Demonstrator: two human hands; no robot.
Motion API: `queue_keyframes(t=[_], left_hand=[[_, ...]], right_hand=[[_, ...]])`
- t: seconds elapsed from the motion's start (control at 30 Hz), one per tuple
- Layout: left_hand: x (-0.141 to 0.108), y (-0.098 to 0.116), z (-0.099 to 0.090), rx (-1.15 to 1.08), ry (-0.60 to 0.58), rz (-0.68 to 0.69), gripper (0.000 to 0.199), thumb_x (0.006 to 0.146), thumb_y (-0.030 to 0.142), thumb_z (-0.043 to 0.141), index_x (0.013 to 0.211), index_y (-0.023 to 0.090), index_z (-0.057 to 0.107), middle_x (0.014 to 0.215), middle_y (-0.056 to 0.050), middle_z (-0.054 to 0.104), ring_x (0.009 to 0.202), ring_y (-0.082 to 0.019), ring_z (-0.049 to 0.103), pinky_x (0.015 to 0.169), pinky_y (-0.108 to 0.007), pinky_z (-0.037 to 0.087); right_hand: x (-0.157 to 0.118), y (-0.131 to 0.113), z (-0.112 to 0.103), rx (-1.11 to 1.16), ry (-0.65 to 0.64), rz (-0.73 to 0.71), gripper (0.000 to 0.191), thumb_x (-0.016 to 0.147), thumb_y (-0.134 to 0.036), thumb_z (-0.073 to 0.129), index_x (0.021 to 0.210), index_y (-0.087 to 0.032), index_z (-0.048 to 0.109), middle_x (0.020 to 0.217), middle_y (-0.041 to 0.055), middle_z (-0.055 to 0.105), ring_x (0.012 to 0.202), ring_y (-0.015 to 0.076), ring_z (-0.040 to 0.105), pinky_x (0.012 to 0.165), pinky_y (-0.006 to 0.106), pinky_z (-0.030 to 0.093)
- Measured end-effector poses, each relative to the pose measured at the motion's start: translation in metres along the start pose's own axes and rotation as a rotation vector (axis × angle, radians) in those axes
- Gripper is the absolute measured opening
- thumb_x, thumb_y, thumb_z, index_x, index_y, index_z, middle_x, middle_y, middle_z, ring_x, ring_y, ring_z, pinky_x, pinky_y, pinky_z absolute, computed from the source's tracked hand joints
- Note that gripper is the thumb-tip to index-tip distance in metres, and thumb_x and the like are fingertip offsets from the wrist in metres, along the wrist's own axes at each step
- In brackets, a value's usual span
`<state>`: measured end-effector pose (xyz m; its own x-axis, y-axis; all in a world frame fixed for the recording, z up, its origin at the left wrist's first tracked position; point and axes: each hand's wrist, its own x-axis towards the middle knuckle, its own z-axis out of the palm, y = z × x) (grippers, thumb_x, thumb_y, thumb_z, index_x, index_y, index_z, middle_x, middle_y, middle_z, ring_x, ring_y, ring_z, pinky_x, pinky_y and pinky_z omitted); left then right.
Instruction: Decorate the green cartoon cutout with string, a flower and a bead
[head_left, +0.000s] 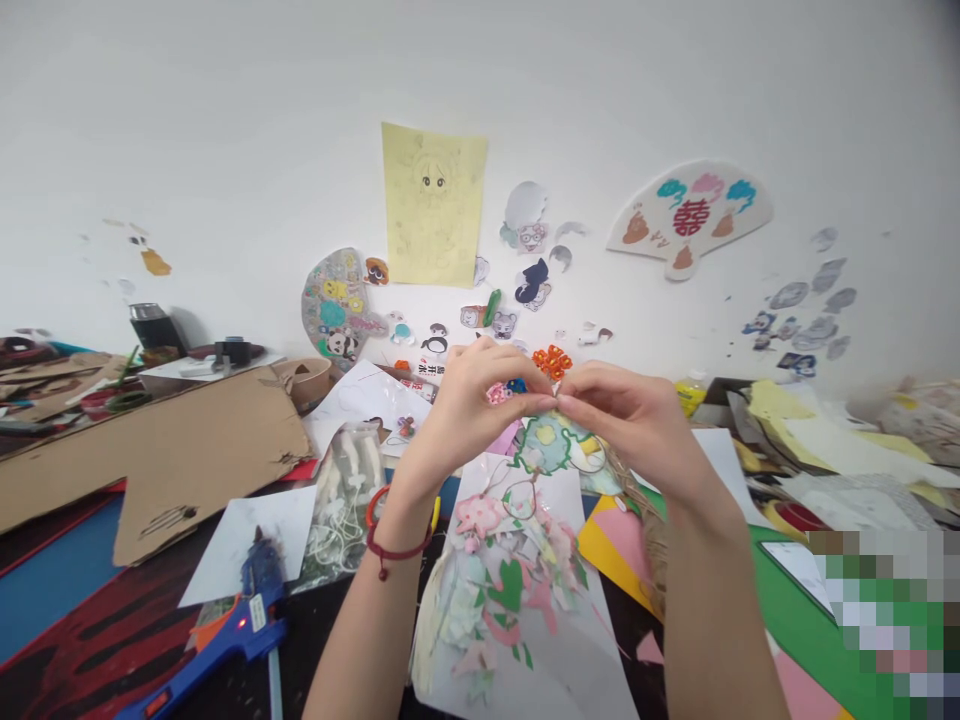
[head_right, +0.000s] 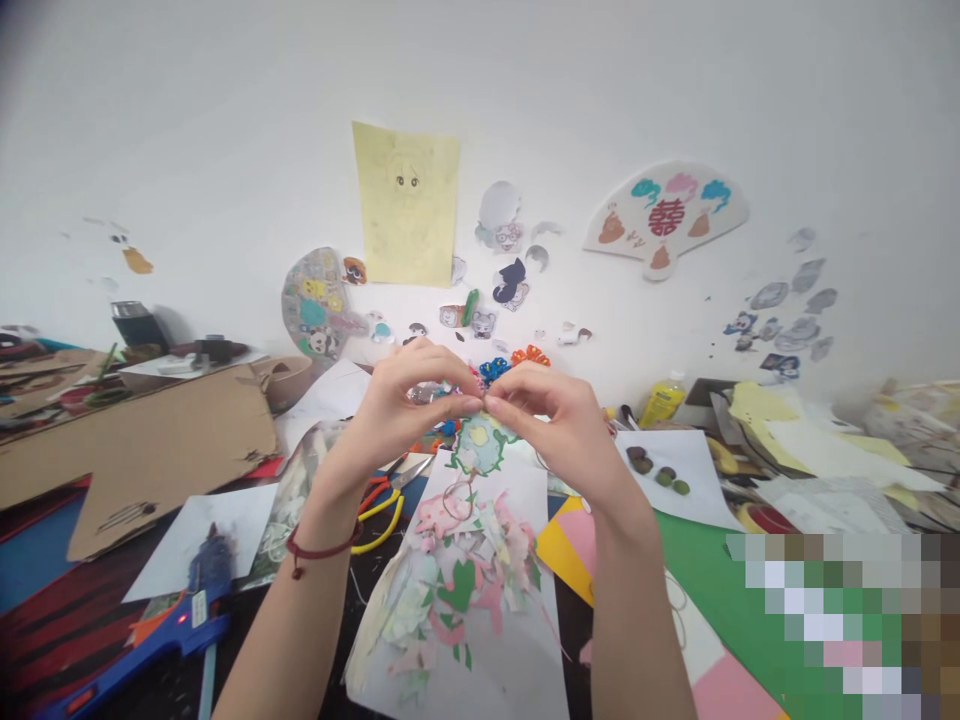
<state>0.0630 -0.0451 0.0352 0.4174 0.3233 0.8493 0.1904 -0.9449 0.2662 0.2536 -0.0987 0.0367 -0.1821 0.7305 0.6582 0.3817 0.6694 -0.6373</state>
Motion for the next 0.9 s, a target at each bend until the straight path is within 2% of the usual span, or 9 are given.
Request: queue_keyframes(t=[0.1, 0.27, 0.43, 0.63, 0.8, 0.9], left_hand=[[0.0, -0.001, 0.002, -0.018, 0.004, -0.005, 0.016, 0.09, 0.037, 0.066, 0.083, 0.023, 0.069, 0.086, 0.002, 0.073, 0.084, -0.016, 0.059, 0.085, -0.034, 0.038], [0.0, 0.001, 0.004, 0.123, 0.002, 0.029, 0.019, 0.089, 0.042, 0.065, 0.086, 0.024, 0.069, 0.088, 0.002, 0.072, 0.086, -0.016, 0.057, 0.084, -0.034, 0.035], [0.001, 0.003, 0.008, 0.278, 0.058, 0.134, 0.021, 0.094, 0.04, 0.059, 0.087, 0.023, 0.069, 0.087, 0.0, 0.072, 0.084, -0.017, 0.055, 0.08, -0.036, 0.032], [0.001, 0.004, 0.01, 0.388, 0.093, 0.198, 0.019, 0.097, 0.034, 0.056, 0.088, 0.022, 0.067, 0.086, 0.0, 0.072, 0.081, -0.016, 0.055, 0.079, -0.036, 0.032], [0.001, 0.007, 0.012, 0.498, 0.145, 0.266, 0.019, 0.099, 0.03, 0.054, 0.086, 0.019, 0.064, 0.084, -0.002, 0.071, 0.079, -0.016, 0.055, 0.078, -0.036, 0.034], [0.002, 0.01, 0.014, 0.53, 0.154, 0.293, 0.019, 0.099, 0.026, 0.052, 0.085, 0.018, 0.062, 0.083, -0.003, 0.069, 0.078, -0.017, 0.053, 0.075, -0.035, 0.034]], right_hand=[[0.0, 0.0, 0.0, 0.01, -0.007, 0.015, 0.012, 0.087, -0.031, 0.068, 0.082, -0.02, 0.07, 0.084, 0.0028, 0.063, 0.076, 0.0147, 0.056, 0.065, 0.028, 0.045], [0.0, 0.002, -0.002, 0.015, -0.011, 0.02, 0.014, 0.087, -0.033, 0.068, 0.084, -0.02, 0.07, 0.085, 0.0037, 0.065, 0.078, 0.0162, 0.057, 0.067, 0.03, 0.045], [-0.001, 0.001, -0.003, 0.052, 0.033, 0.022, 0.014, 0.087, -0.035, 0.069, 0.084, -0.021, 0.071, 0.086, 0.0037, 0.066, 0.079, 0.0169, 0.058, 0.068, 0.03, 0.047], [-0.003, -0.003, -0.005, 0.037, 0.063, 0.034, 0.014, 0.088, -0.034, 0.067, 0.085, -0.023, 0.074, 0.09, 0.0044, 0.069, 0.086, 0.0181, 0.061, 0.068, 0.029, 0.049], [-0.004, -0.004, -0.004, 0.089, 0.094, 0.08, 0.012, 0.084, -0.033, 0.071, 0.09, -0.024, 0.076, 0.094, 0.0042, 0.071, 0.077, 0.0147, 0.06, 0.059, 0.026, 0.047], [-0.005, -0.005, -0.002, 0.11, 0.158, 0.111, 0.013, 0.079, -0.033, 0.076, 0.087, -0.022, 0.076, 0.09, 0.0049, 0.073, 0.076, 0.0155, 0.063, 0.06, 0.027, 0.049]])
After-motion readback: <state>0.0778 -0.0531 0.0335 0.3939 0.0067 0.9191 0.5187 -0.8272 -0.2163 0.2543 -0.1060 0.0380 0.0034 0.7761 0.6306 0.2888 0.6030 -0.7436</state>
